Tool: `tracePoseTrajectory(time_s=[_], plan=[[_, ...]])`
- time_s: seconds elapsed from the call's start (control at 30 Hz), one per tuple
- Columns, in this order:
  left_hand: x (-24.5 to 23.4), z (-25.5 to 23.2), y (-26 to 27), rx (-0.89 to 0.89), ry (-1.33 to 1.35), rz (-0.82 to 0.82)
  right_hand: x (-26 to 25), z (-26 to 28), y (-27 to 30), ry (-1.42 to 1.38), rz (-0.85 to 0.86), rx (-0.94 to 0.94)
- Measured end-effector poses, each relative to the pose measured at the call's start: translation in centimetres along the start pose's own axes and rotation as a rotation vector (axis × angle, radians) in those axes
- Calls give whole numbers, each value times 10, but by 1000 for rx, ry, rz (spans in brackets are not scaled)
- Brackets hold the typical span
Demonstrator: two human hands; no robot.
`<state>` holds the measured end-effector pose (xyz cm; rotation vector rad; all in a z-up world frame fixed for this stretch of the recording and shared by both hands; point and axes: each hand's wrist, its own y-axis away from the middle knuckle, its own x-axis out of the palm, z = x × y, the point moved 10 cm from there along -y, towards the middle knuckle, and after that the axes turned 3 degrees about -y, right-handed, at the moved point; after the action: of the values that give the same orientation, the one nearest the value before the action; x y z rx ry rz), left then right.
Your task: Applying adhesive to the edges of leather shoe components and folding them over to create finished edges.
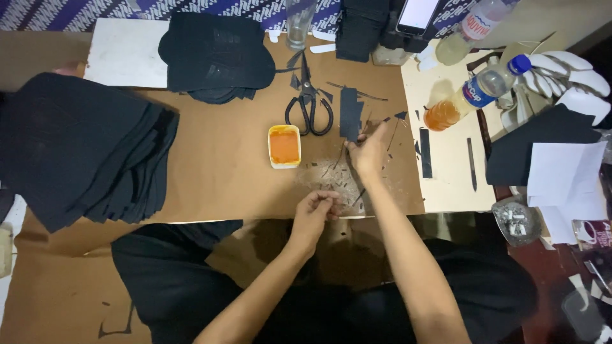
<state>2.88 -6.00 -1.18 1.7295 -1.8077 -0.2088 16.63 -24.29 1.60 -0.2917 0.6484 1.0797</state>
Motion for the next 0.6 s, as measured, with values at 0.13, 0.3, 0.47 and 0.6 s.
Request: tracePoseTrajectory(time_s=[0.13, 0.3, 0.47, 0.6], plan=[[-3, -14, 5, 25, -15, -2, -18, -4, 8, -54, -71, 22], [-8, -32, -1, 1, -134, 20, -52, 54, 116, -377, 4, -75], [-16, -29, -48, 261, -236, -23, -38, 31, 162, -336, 141, 89], [-26, -52, -39, 309, -687, 3, -30, -8, 123, -348, 102, 40]])
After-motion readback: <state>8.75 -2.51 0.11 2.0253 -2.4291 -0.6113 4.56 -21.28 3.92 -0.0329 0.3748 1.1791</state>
